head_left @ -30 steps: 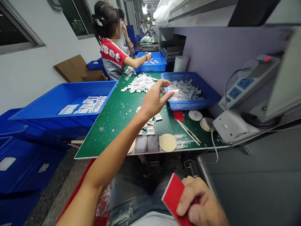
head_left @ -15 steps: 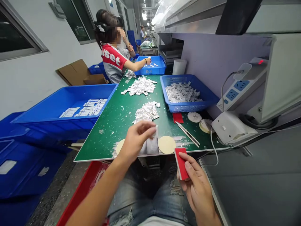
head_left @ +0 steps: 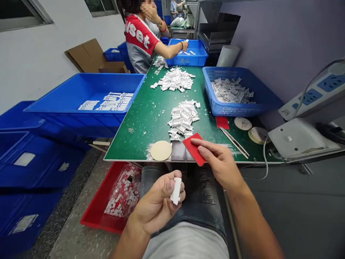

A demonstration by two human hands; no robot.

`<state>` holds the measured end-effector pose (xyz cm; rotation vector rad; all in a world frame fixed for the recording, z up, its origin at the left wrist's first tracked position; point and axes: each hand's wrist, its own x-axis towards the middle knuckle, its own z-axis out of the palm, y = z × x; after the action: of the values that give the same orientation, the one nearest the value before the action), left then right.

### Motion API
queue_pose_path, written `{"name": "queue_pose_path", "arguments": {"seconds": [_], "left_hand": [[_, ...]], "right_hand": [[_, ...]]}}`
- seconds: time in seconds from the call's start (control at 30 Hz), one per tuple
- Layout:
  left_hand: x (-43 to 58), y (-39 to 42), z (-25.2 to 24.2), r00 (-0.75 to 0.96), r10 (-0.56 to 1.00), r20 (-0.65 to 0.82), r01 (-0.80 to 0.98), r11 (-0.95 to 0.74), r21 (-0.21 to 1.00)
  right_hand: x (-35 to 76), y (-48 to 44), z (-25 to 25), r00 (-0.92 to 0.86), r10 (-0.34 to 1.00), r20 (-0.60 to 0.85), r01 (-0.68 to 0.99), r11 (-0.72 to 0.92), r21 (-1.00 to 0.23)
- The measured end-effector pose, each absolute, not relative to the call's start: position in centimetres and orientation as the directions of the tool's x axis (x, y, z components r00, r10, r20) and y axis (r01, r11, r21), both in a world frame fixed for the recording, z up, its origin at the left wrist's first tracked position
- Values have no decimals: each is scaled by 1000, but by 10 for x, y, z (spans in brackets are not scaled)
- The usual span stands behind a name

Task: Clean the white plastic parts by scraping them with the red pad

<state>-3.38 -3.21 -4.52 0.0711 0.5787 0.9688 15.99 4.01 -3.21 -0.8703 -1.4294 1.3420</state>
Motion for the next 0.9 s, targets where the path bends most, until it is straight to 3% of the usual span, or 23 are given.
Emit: {"name": "queue_pose_path", "arguments": {"seconds": [0.1,0.2,0.3,0.37,0.43,0.5,0.57,0.67,0.8,0.83,0.9], "left_hand": [[-38,-33,-47,397,797,-455,-765,562,316],[-40,-33,-46,376,800,-467,-790,540,289],[-42,-39,-40,429,804,-412,-764,566,308],[-44,-45,-34,383,867,-320,-765,492,417],[-47,-48,-31,168,963,-213,-721,267,640],[-49,-47,-34,-118,989,-86,-466,22,885],[-49,-42,-40,-341,938,65,-111,-109,988],[-46,-37,-54,-460,825,328,241,-240,940],[-39,-42,-63,-385,713,587,355,-473,807],[-37,-45,-63,-383,689,615,354,-505,787],[-35,-49,-65,-433,635,640,368,-524,768]], "right_hand": [[153,35,-29,-565,807,172,-128,120,-984],[147,26,-28,-382,911,154,-69,138,-988],[143,27,-33,-462,866,194,-71,181,-981],[142,31,-42,-262,948,180,2,188,-982],[140,33,-51,28,994,104,8,104,-995],[139,27,-58,100,995,-4,-111,7,-994],[137,11,-59,101,992,-77,-215,-54,-975],[133,-16,-53,38,997,-71,-269,-58,-961],[129,-19,-42,-424,894,146,-302,12,-953],[128,-14,-40,-424,893,150,-268,35,-963],[126,0,-40,-77,995,70,-167,57,-984]]}}
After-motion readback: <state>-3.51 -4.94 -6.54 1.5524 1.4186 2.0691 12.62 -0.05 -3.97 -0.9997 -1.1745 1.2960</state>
